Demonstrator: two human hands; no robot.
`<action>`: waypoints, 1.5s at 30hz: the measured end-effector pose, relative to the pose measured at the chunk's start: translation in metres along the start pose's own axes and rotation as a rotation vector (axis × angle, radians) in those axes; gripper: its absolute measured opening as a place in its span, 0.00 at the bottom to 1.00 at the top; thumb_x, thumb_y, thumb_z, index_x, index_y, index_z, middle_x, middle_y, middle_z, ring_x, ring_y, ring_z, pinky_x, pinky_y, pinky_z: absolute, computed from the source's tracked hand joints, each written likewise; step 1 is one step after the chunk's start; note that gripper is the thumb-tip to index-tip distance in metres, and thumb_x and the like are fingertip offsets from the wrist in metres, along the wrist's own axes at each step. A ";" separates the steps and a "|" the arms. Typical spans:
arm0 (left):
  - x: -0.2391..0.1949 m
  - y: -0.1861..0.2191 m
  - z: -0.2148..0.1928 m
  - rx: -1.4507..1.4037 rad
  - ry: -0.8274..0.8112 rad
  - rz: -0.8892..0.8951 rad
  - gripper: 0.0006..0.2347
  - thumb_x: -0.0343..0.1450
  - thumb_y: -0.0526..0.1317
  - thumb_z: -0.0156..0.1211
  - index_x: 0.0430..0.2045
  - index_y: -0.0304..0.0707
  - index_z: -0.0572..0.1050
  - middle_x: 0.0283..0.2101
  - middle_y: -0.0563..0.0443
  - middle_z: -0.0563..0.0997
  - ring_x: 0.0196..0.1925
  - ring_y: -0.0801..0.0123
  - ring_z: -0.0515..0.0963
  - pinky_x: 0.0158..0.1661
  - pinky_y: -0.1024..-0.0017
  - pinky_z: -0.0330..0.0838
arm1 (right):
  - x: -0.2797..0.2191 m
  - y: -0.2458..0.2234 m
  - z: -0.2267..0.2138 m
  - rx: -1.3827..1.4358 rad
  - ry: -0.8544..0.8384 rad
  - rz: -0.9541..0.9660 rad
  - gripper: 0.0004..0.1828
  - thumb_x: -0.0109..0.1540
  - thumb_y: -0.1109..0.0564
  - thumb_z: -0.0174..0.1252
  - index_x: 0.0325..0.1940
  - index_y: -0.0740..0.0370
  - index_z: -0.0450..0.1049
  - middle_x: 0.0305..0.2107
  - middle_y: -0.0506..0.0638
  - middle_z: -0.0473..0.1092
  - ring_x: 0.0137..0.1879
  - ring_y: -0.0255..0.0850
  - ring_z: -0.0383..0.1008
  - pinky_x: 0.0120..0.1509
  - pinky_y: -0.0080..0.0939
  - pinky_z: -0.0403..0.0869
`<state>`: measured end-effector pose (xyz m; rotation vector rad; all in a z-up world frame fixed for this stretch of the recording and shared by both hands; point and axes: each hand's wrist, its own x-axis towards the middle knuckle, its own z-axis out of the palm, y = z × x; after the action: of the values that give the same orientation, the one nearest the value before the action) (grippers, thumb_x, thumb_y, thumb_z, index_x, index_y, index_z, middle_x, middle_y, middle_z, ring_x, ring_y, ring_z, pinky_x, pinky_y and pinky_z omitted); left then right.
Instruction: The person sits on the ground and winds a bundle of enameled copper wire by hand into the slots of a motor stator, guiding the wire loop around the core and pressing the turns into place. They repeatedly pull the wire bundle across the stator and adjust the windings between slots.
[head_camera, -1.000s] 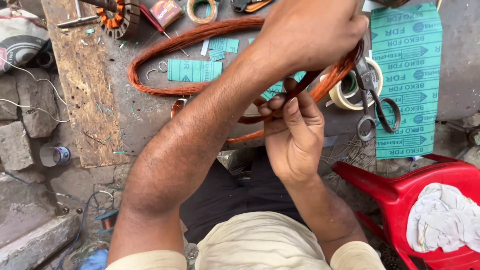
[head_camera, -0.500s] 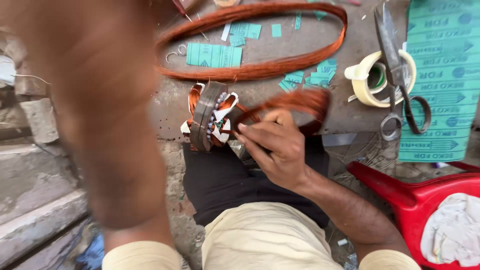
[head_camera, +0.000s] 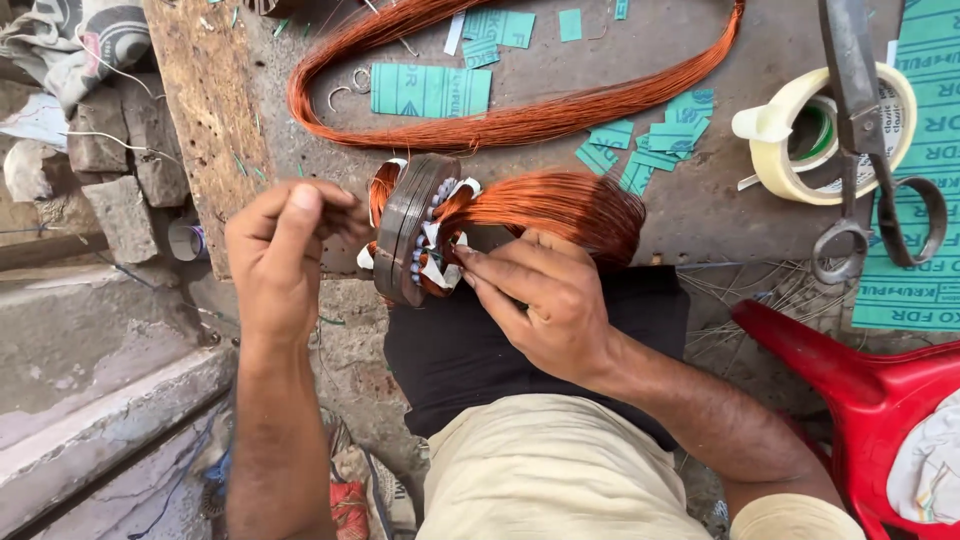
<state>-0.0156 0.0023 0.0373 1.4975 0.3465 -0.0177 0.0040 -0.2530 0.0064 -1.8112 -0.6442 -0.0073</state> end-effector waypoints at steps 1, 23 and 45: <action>0.001 0.007 0.006 0.024 0.015 0.012 0.09 0.78 0.39 0.55 0.40 0.29 0.76 0.37 0.45 0.83 0.38 0.68 0.82 0.43 0.73 0.78 | 0.001 -0.001 -0.001 -0.009 0.005 -0.008 0.11 0.60 0.66 0.70 0.47 0.67 0.82 0.32 0.50 0.78 0.36 0.39 0.70 0.43 0.40 0.68; -0.029 -0.005 0.017 -0.062 -0.094 0.012 0.30 0.67 0.32 0.70 0.62 0.36 0.58 0.47 0.40 0.80 0.45 0.67 0.83 0.43 0.70 0.80 | -0.002 0.012 -0.004 -0.152 -0.072 -0.224 0.06 0.63 0.65 0.66 0.44 0.61 0.79 0.35 0.46 0.75 0.37 0.38 0.63 0.38 0.36 0.64; 0.058 0.005 -0.001 0.747 -0.758 -0.148 0.04 0.66 0.33 0.68 0.31 0.38 0.85 0.32 0.52 0.89 0.32 0.71 0.84 0.41 0.67 0.79 | 0.001 0.005 0.004 -0.388 -0.110 -0.190 0.17 0.58 0.52 0.68 0.49 0.60 0.81 0.30 0.47 0.71 0.35 0.43 0.65 0.34 0.45 0.67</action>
<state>0.0406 0.0157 0.0288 2.0524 -0.1989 -0.8917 0.0058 -0.2497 0.0004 -2.1248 -0.9413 -0.1714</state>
